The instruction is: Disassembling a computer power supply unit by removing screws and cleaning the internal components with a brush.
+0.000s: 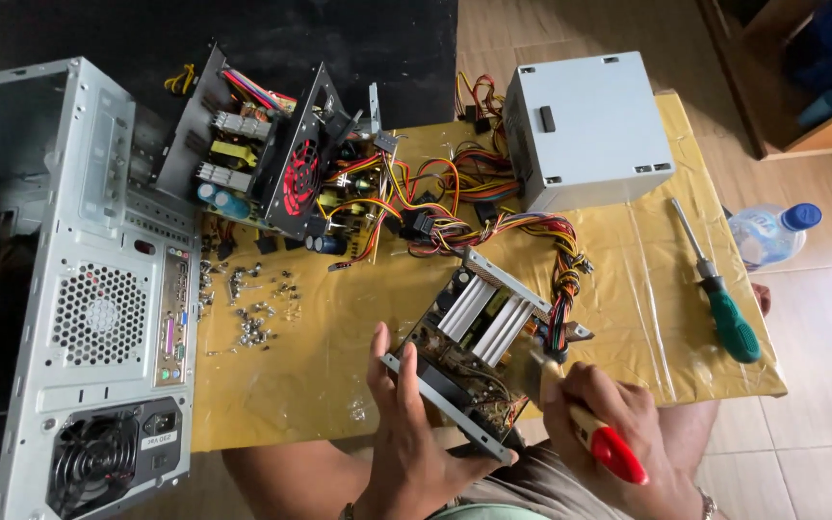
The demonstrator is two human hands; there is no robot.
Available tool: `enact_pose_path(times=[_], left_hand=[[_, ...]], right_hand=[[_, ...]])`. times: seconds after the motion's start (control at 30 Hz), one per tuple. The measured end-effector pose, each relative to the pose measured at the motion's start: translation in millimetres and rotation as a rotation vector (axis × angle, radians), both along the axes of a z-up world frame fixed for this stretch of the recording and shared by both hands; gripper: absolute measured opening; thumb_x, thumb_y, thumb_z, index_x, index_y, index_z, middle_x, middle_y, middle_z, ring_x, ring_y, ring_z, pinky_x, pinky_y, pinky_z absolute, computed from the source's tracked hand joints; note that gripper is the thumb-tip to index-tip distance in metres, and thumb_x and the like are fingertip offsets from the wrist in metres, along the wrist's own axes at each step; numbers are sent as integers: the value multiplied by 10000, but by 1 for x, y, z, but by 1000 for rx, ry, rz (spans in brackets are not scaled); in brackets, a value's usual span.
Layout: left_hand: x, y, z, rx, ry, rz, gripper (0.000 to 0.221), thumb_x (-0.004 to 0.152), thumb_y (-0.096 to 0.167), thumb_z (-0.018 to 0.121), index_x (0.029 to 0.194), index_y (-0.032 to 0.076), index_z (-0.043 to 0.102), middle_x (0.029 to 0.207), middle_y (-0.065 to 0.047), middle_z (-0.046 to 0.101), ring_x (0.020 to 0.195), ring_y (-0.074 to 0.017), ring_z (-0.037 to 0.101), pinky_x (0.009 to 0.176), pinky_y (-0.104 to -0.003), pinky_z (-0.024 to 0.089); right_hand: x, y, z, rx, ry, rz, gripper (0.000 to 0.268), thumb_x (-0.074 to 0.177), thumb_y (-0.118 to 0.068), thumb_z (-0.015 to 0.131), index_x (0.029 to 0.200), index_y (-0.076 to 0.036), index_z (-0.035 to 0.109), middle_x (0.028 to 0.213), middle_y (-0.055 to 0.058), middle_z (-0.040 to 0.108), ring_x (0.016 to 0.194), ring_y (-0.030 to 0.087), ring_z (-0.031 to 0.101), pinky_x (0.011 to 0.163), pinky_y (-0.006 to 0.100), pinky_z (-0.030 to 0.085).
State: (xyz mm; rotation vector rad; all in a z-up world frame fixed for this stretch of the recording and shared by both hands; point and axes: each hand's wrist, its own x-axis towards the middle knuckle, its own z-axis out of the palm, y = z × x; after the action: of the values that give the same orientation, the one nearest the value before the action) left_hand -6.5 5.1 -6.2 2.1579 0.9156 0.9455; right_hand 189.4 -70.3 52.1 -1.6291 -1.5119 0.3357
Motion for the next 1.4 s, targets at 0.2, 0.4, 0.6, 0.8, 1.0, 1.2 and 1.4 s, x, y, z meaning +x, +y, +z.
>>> enact_pose_path(times=[0.2,0.4,0.6,0.8,1.0,1.2,1.4], left_hand=[[0,4,1,-40,-56,-26,1363,680,587,894,1578,39,26,1605,-435,7,1453,-678,242,978,-637,555],[-4,4,-4,-72,-55,-48,1408,625,449,972,1587,73,15,1618,-415,-18,1477,-658,207,1039,-648,501],[-3,4,-4,-29,-102,-56,1323,681,492,901,1589,60,42,1621,-416,2,1484,-646,234,1063,-624,516],[-4,2,2,36,-84,-37,1342,718,526,903,1592,4,29,1604,-460,56,1475,-677,266,1032,-613,544],[-6,3,-4,3,-91,-44,1476,596,548,966,1581,-8,18,1616,-435,54,1500,-639,225,1097,-618,487],[-7,4,13,-37,-181,0,1471,613,663,863,1557,-76,10,1601,-397,192,1467,-563,356,1185,-605,377],[-6,5,2,62,-183,16,1457,641,660,879,1566,-61,15,1601,-409,185,1478,-585,327,1186,-636,364]], right_hand=[[-4,-5,-26,133,-366,-122,219,755,-4,728,678,-130,566,533,-34,608,350,89,531,406,241,385],[-11,-12,-30,80,-393,-73,193,782,-22,752,669,-91,611,681,-2,596,413,96,578,378,242,518],[-14,-7,-24,101,-463,-147,210,805,-18,756,659,-78,618,643,12,549,387,108,521,361,268,454],[-21,-1,-2,-16,-453,-368,216,795,-104,778,708,-137,583,535,-5,587,462,223,537,559,370,394],[0,-3,-8,50,-193,-255,183,732,-45,788,824,-39,630,761,70,745,482,140,664,436,270,500],[0,28,55,108,-155,-61,189,735,-61,799,867,-32,667,959,138,661,650,173,635,550,263,515],[-10,63,84,15,-316,390,311,789,-224,804,1040,-59,725,1107,81,775,869,235,775,727,336,631]])
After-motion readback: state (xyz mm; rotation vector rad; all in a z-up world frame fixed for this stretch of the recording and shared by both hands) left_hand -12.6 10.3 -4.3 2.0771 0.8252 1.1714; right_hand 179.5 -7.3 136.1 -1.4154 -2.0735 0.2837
